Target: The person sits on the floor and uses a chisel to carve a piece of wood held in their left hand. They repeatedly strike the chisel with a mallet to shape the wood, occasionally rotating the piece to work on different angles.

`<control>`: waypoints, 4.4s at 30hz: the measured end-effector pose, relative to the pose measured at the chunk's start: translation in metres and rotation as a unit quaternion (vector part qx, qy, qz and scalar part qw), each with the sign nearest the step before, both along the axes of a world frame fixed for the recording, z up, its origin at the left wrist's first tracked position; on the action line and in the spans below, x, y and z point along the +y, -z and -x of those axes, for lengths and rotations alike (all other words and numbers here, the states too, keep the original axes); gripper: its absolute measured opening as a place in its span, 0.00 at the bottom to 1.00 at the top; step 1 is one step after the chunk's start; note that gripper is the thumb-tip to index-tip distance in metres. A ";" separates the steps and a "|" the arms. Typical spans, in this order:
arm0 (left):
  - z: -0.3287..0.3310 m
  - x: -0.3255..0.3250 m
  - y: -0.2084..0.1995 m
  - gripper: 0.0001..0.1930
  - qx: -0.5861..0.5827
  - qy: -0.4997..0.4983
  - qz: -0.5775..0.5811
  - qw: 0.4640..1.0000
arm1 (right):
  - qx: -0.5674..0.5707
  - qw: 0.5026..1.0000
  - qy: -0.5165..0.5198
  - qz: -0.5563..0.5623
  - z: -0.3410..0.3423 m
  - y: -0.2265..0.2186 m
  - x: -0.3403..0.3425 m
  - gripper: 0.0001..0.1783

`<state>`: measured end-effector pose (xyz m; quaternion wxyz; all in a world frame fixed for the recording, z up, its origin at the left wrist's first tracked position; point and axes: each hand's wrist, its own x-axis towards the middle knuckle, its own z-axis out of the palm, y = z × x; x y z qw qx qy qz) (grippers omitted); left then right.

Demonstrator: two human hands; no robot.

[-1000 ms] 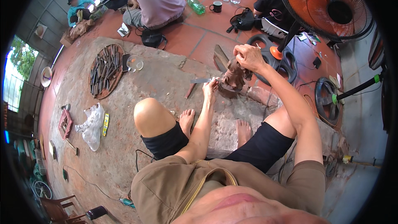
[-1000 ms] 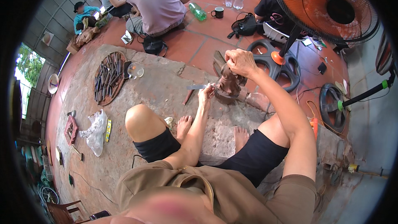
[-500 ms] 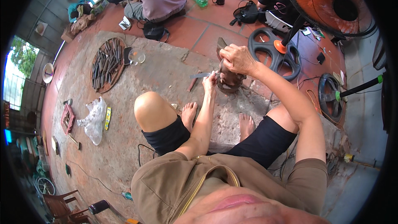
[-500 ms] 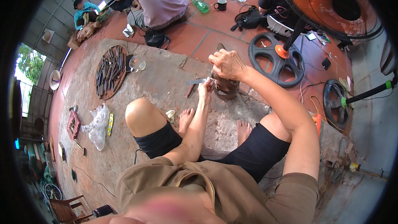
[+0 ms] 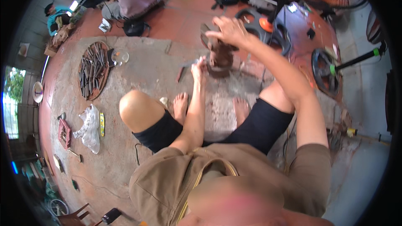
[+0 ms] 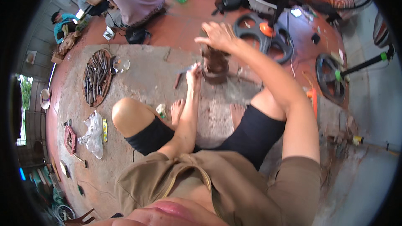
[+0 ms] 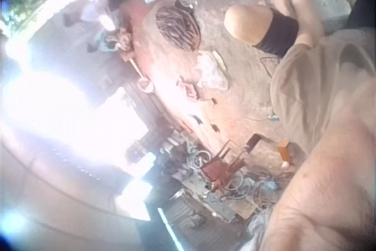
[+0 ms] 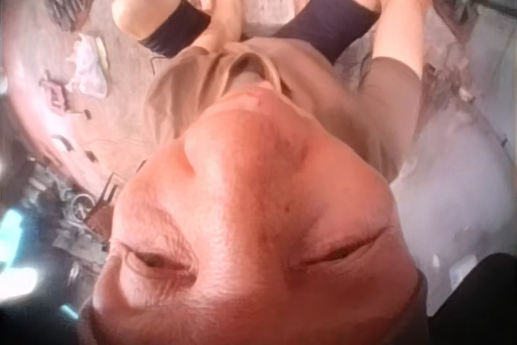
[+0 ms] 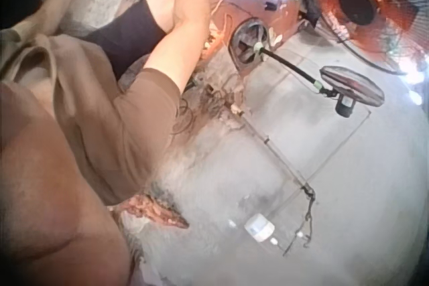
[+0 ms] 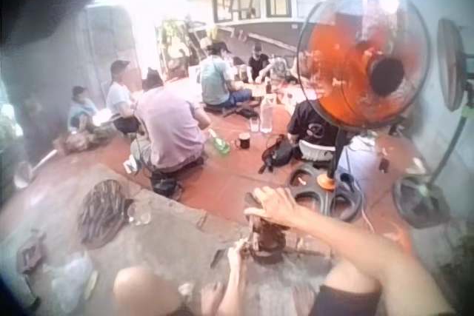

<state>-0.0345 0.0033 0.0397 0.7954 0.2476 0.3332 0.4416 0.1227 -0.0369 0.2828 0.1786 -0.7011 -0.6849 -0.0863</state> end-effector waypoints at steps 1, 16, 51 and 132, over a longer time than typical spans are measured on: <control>-0.003 -0.005 -0.003 0.11 0.017 0.002 0.011 1.000 | 0.009 1.000 -0.007 -0.007 -0.007 0.010 0.005 0.31; 0.001 -0.006 0.002 0.12 0.034 0.013 -0.037 0.999 | 0.150 0.988 0.027 0.002 -0.026 -0.003 0.017 0.18; -0.021 -0.043 -0.026 0.10 0.152 -0.140 -0.130 0.970 | 0.123 0.990 0.064 -0.027 -0.031 0.005 0.026 0.16; -0.021 -0.028 -0.013 0.12 0.134 -0.197 -0.062 0.969 | 0.051 0.993 0.105 0.031 -0.018 -0.003 0.017 0.30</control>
